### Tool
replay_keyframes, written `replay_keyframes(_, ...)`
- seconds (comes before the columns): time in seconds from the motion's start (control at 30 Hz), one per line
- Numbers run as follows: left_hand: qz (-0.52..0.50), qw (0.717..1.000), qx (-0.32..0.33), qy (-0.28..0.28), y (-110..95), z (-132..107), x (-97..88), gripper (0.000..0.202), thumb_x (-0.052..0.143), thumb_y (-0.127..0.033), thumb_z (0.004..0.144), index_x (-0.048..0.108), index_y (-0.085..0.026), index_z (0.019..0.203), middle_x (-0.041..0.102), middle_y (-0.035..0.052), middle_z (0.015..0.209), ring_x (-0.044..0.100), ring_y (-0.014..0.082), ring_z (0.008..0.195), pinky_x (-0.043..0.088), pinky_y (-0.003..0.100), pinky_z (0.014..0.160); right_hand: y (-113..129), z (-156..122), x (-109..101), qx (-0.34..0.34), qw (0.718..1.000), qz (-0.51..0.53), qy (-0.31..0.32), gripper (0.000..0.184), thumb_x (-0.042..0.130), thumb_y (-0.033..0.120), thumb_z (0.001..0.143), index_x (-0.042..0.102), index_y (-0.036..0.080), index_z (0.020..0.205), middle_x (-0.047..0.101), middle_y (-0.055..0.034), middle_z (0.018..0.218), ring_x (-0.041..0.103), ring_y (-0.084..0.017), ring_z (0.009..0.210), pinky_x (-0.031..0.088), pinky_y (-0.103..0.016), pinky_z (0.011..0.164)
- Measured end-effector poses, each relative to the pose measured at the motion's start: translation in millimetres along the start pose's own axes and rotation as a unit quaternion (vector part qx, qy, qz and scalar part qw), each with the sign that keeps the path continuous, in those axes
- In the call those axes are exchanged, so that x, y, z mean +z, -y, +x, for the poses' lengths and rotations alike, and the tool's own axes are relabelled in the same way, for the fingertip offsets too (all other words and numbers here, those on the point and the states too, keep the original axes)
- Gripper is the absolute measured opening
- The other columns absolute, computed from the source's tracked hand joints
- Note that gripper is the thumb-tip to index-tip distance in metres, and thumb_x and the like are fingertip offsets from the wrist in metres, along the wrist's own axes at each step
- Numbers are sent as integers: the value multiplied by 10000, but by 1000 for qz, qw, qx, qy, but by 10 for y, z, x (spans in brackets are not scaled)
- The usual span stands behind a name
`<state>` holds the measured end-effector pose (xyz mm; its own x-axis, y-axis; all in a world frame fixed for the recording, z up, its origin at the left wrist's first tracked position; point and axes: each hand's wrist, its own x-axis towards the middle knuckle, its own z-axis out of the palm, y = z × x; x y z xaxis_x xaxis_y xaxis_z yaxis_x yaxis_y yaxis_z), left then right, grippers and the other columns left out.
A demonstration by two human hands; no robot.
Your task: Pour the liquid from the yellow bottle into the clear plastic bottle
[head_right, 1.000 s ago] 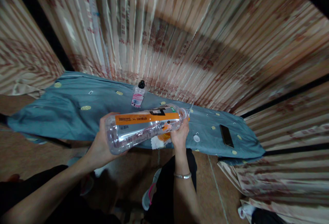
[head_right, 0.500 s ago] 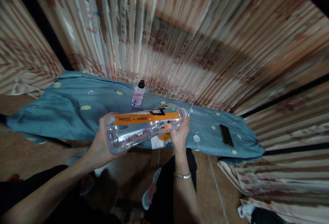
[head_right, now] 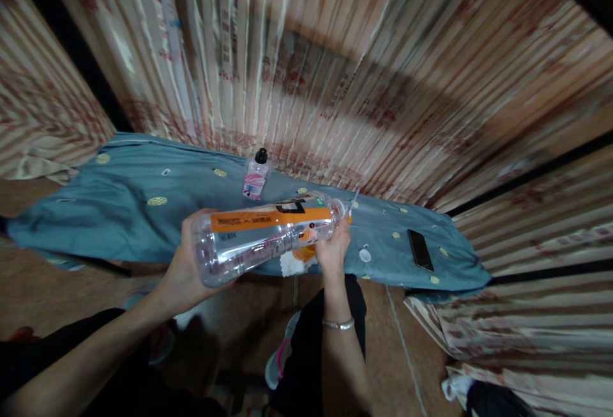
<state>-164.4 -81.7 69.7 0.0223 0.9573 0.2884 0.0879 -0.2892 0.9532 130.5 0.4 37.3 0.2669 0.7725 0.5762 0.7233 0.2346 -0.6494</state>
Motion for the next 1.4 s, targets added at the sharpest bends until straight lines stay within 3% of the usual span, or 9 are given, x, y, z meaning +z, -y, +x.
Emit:
replay_keyframes(0.2, 27, 999, 14, 10, -33, 24, -32, 1045, 958, -379, 655, 344, -342, 1499, 836, 112, 1265, 889, 434, 1085, 725, 604, 926, 11, 0, -8, 10, 1000, 0, 3, 515, 641, 430, 856, 672, 188, 1309, 818, -205, 1245, 799, -417, 1232, 668, -596, 1033)
replay_keyframes(0.47, 27, 999, 22, -2, 22, 18, -2, 1049, 964, -410, 678, 341, -346, 1519, 823, 121, 1282, 883, 438, 1102, 728, 614, 923, 12, -5, -11, 5, 1000, 1, -10, 571, 614, 544, 856, 667, 181, 1294, 834, -211, 1205, 826, -406, 1133, 667, -600, 1039)
replay_keyframes(0.67, 27, 999, 43, -4, 15, 24, -18, 1025, 968, -454, 694, 354, -341, 1506, 837, 104, 1247, 896, 416, 1059, 737, 582, 894, -23, -9, -1, 7, 1000, -19, -3, 475, 591, 510, 907, 672, 199, 1257, 832, -191, 1175, 815, -397, 1126, 665, -579, 1018)
replay_keyframes(1.03, 39, 997, 59, -18, -16, 22, -5, 963, 962, -469, 733, 371, -322, 1478, 848, 105, 1226, 906, 392, 1025, 748, 531, 843, -1, -11, 2, 12, 1000, 6, -5, 587, 624, 521, 873, 672, 185, 1352, 835, -197, 1227, 827, -404, 1114, 671, -597, 1024)
replay_keyframes(1.4, 41, 999, 28, -9, 15, 8, -18, 1008, 971, -519, 706, 367, -336, 1493, 838, 111, 1240, 896, 413, 1039, 740, 579, 873, 48, -9, -15, 7, 1000, 10, -4, 600, 630, 556, 863, 688, 187, 1332, 834, -200, 1237, 834, -404, 1122, 679, -595, 1027)
